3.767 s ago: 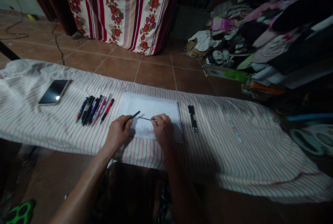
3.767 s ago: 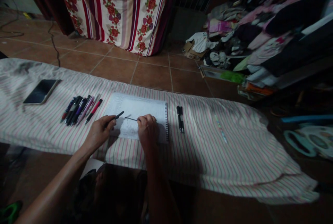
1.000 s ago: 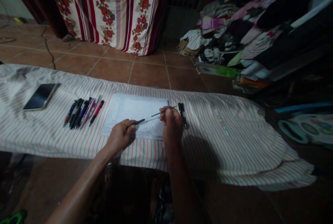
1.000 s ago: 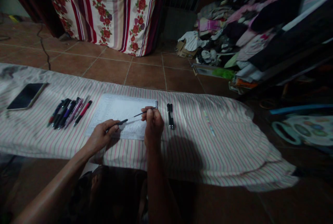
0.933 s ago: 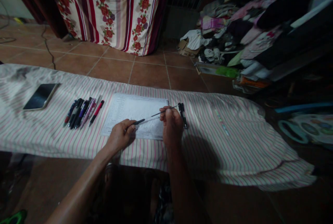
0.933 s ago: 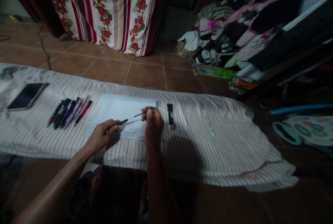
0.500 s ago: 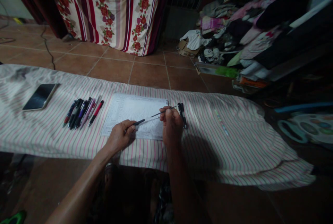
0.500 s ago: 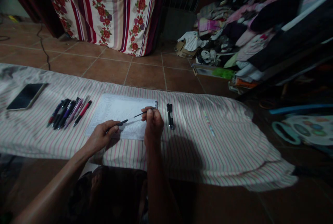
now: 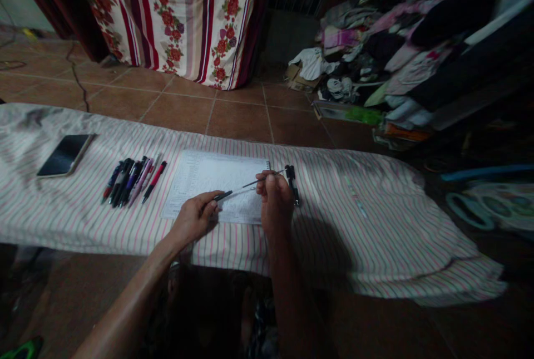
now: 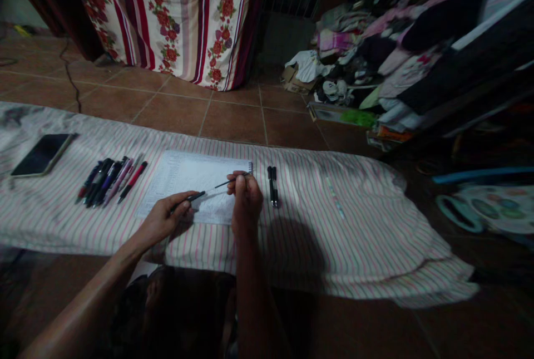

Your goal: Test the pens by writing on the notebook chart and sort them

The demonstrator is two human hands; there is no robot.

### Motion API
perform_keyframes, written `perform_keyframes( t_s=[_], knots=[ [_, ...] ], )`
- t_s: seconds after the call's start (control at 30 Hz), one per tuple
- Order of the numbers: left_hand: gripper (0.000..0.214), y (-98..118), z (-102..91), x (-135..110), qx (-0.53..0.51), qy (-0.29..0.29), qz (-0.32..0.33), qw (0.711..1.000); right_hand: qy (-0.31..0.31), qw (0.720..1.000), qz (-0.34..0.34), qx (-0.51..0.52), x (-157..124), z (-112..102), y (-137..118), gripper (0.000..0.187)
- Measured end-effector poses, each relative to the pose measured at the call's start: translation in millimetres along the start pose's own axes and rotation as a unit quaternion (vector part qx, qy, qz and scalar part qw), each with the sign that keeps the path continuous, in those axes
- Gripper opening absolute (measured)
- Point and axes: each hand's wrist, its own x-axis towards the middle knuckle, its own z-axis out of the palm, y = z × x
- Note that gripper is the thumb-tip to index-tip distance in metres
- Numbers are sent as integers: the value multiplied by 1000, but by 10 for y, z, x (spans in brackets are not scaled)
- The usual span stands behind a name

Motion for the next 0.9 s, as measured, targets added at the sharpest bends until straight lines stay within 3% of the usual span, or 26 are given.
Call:
perform_keyframes(
  t_s=[0.43, 0.6, 0.73, 0.83, 0.9],
  knots=[
    [33, 42, 29, 6, -44, 12, -16, 999, -82, 991, 44, -98, -92, 79, 23, 24],
    [34, 32, 58, 18, -81, 31, -45, 995, -152, 967, 59, -198, -179, 161, 146, 25],
    [33, 15, 62, 21, -131, 48, -72, 988, -205, 951, 90, -214, -189, 181, 176, 33],
    [33, 4, 45, 20, -147, 55, -89, 984, -183, 952, 77, -234, -89, 68, 204, 34],
    [32, -13, 35, 19, -151, 64, -98, 982, -112, 945, 9, -306, 1, -60, 252, 29]
  ],
)
